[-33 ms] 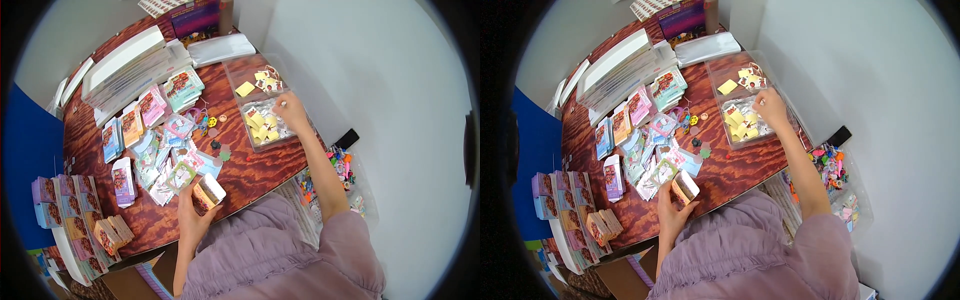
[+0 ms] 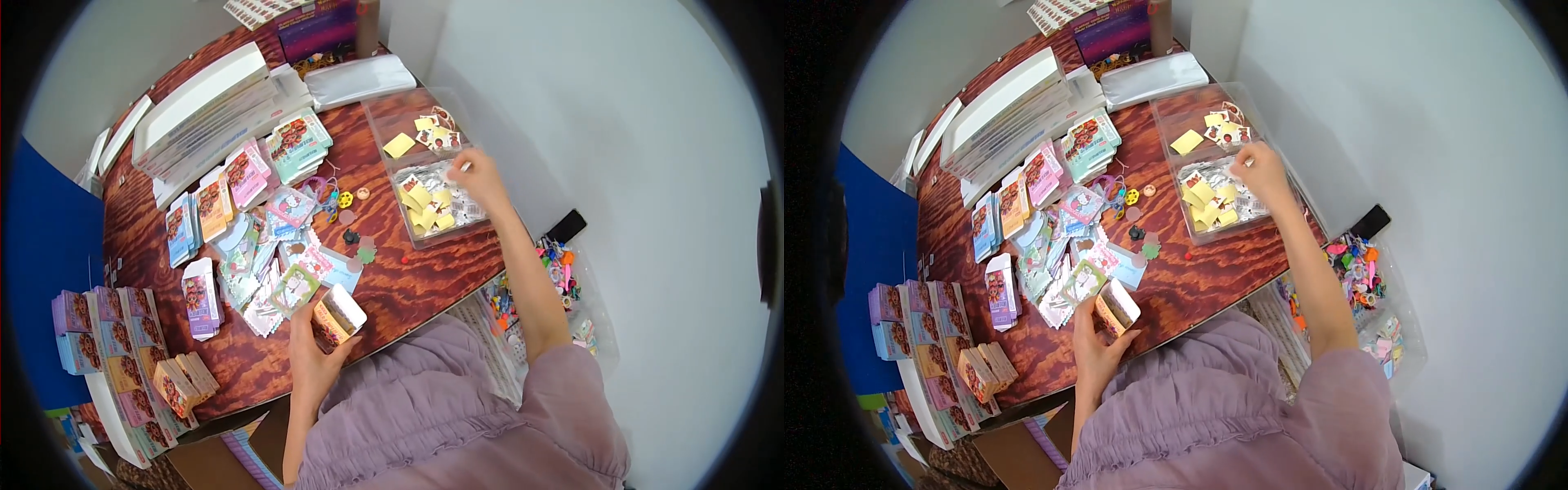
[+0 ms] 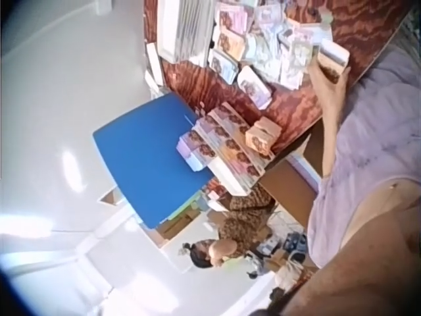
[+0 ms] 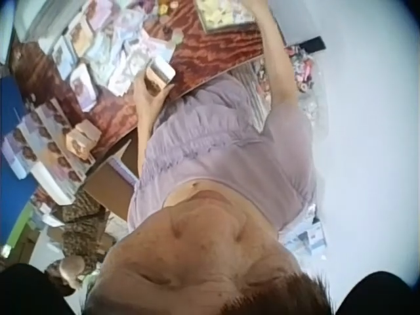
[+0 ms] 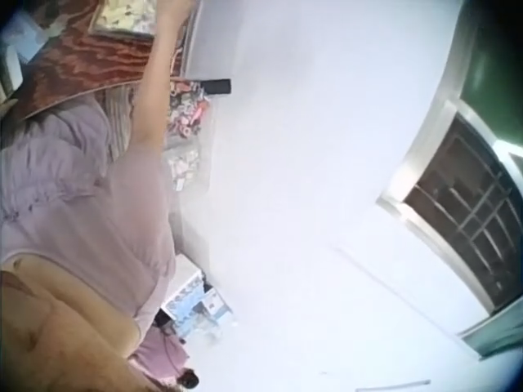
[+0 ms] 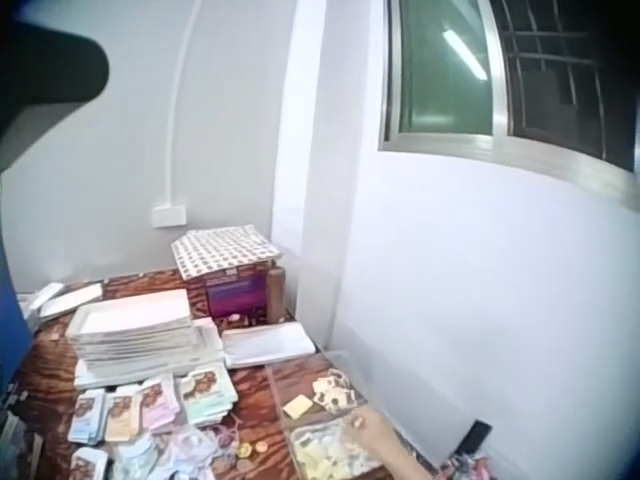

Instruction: Sort and pack small colored packets or cards into boxes on a workbench.

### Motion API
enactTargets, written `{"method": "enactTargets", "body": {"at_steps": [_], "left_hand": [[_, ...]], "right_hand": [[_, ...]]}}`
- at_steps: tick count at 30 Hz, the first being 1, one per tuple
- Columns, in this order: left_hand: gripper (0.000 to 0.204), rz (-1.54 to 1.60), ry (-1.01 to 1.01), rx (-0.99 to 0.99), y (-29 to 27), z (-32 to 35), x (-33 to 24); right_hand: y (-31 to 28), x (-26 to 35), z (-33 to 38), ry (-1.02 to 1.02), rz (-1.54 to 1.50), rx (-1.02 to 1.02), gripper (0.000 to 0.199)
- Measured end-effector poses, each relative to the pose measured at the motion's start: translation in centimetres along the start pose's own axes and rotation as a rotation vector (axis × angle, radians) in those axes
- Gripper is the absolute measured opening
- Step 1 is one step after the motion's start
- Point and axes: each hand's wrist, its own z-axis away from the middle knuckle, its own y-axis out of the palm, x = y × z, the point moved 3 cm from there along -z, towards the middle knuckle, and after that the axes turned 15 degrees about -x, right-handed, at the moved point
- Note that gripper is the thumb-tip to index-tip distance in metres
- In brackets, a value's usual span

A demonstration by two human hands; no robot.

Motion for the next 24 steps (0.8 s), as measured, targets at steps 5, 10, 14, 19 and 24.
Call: {"method": "enactTargets", "body": {"at_steps": [5,10,14,19,24], "left_hand": [[0.073,0.010,0.032,0.017,0.2,-0.1,0.2],[0.075,0.066,-0.018,0.063,0.6,-0.1,-0.1],[0.076,0.069,-0.022,0.079,0.6,0.1,-0.1],[0.077,0.017,-0.051,0.071,0.4,0.6,0.7],[0.077,0.051,-0.042,0.053,0.2,0.5,1.0]], "right_hand": [[-3.6,-0.3,-1.0,0.417,-0.422,0.050,0.012],[-4.2,-0.4,0.3,-0.064,0.238,0.130,0.013],[-3.0,0.4,0.7,-0.067,0.304,0.203,0.015],[-2.2,2.0,1.2,-0.144,0.497,0.294,0.011],[-1.9,-1.0,1.5,-0.002,0.209,0.205,0.011]]}}
